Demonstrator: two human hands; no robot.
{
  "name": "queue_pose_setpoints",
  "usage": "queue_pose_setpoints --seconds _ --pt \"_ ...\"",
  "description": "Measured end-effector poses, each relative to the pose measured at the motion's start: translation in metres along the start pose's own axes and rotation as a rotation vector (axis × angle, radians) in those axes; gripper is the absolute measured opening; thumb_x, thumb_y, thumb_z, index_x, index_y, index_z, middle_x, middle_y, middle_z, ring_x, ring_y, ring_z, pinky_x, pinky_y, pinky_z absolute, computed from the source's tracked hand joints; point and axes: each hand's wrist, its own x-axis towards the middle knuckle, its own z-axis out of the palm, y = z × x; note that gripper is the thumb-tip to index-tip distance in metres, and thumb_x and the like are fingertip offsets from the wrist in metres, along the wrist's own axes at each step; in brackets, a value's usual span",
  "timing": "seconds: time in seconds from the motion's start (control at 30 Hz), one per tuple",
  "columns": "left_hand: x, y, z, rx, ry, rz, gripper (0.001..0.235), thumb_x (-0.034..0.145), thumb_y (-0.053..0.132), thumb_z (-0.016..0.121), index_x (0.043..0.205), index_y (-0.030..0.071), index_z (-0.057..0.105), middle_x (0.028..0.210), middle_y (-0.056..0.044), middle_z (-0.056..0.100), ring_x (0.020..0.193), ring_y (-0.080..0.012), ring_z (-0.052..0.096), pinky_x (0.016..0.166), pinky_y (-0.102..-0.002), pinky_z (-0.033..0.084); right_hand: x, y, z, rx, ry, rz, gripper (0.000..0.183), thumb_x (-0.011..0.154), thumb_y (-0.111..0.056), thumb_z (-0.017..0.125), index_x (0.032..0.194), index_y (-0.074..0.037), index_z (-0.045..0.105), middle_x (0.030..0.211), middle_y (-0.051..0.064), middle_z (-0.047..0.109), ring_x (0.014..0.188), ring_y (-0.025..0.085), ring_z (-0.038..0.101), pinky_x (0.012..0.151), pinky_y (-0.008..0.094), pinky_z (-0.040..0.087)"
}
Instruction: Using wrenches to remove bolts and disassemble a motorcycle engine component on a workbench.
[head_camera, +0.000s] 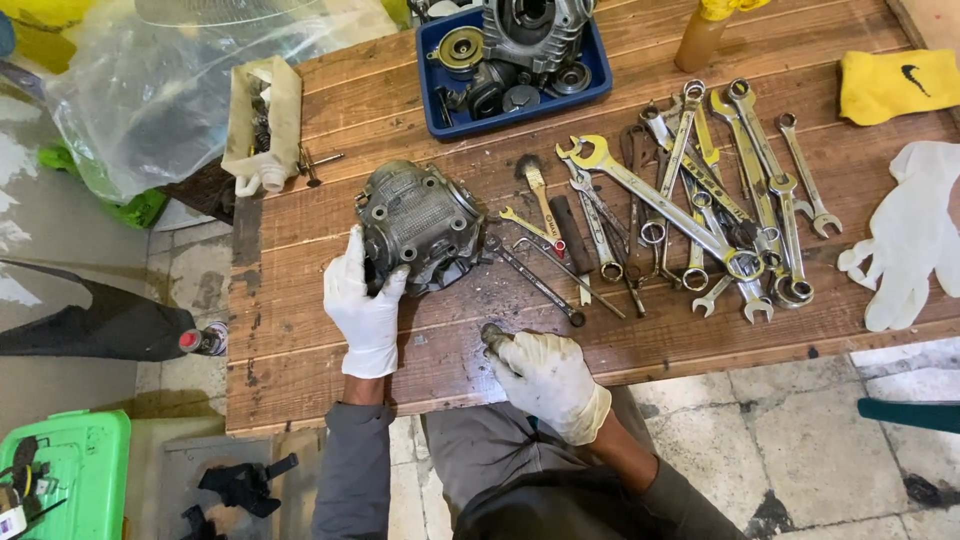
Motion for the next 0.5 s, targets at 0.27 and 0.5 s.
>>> queue_pose_setpoints --seconds 0.27,0.5 --pt "-0.0018 -0.0005 -0.0003 -0.009 -0.003 -0.007 0.075 0.091 0.057 0.075 0.141 0.003 0.064 0.099 -0.012 0.067 0.085 -0.0301 0.063 0.083 -0.042 0.054 -0.001 0.0007 -0.0006 0.01 -0.015 -0.012 0.014 0.084 -0.033 0.072 0.082 -0.024 0.061 0.063 -0.002 0.045 0.053 0.023 0.057 0.05 0.039 0.048" --pt "-0.0006 0.0026 -0.002 -0.017 -0.016 -0.013 0.073 0.091 0.055 0.075 0.142 0.004 0.063 0.097 -0.012 0.066 0.083 -0.0303 0.063 0.079 -0.042 0.053 0.001 -0.0008 -0.0018 -0.005 0.013 -0.003 0.017 0.086 -0.033 0.07 0.079 -0.024 0.057 0.063 -0.002 0.044 0.054 0.023 0.057 0.05 0.038 0.047"
